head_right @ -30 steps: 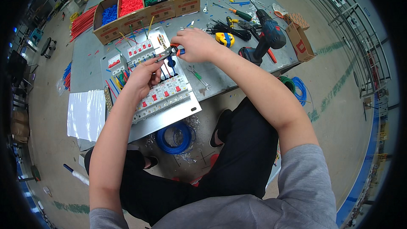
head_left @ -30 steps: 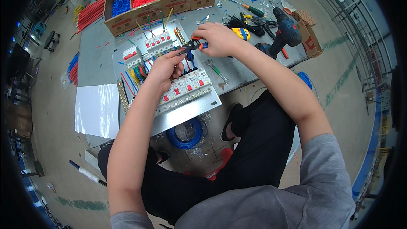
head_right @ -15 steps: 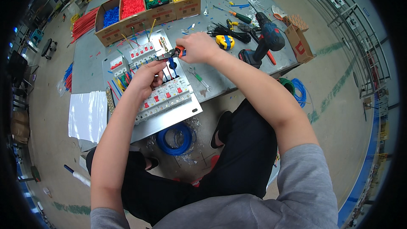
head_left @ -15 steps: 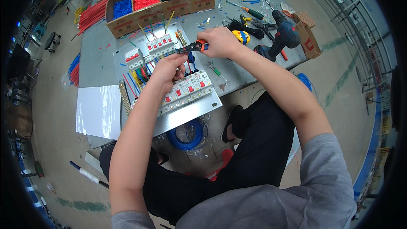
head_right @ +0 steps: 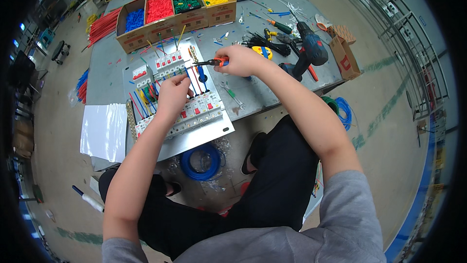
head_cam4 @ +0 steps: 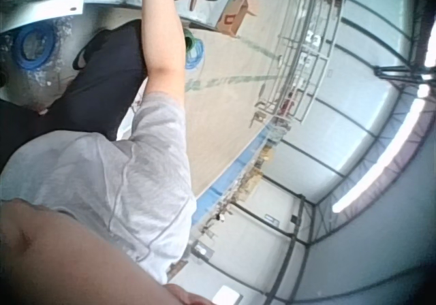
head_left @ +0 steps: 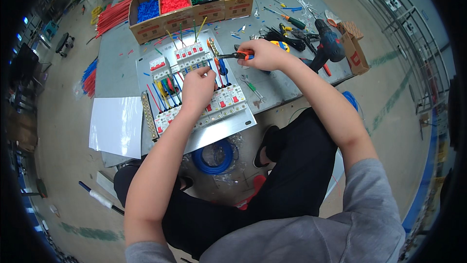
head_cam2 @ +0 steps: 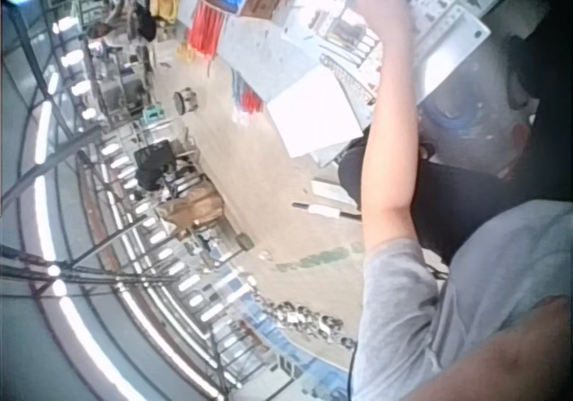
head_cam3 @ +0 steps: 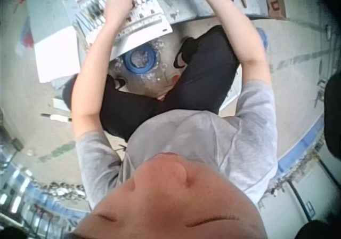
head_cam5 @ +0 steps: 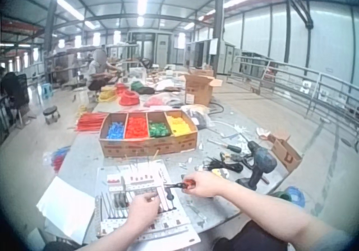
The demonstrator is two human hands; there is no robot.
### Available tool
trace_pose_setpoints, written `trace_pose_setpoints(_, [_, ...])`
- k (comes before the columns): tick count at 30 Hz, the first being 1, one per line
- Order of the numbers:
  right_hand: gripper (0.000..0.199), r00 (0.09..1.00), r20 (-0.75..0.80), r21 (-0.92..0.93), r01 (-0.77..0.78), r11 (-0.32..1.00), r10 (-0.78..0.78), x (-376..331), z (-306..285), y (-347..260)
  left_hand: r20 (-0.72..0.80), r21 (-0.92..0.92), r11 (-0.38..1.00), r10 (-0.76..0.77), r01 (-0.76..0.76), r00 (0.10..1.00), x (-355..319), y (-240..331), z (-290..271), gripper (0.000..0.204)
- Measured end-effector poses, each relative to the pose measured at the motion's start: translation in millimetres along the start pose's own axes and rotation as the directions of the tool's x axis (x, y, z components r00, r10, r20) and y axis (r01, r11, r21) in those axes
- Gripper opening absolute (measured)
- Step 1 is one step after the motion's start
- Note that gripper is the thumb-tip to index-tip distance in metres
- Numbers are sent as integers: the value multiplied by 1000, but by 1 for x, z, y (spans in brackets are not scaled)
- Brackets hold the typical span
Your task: The person assembles an electrical distribution board by stripping wires, inserting them into terminal blocks, and securing them with a power drill. They handle various colored wires and use pliers and a drill to complete the connections.
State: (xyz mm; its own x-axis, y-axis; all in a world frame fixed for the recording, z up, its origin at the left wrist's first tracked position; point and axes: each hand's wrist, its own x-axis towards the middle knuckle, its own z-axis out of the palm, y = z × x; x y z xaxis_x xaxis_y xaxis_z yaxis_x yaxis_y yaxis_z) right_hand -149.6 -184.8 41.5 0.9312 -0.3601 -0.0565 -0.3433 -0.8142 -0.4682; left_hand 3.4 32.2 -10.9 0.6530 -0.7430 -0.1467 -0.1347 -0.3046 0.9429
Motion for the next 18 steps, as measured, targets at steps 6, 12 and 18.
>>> trace_pose_setpoints(6, [41, 989, -101, -264, 82, 961, -112, -1, 12, 7, 260, -247, 937, -180, 246, 949, 7, 10, -10, 42])
trace_pose_setpoints(12, [44, 991, -66, -304, 89, 949, -114, 5, 20, -12, 317, -318, 889, -229, 330, 920, 16, 2, -20, 37])
trace_pose_setpoints(18, [45, 989, -76, -330, 96, 939, -128, 9, 24, -20, 394, -339, 864, -228, 372, 890, 20, 2, -22, 33])
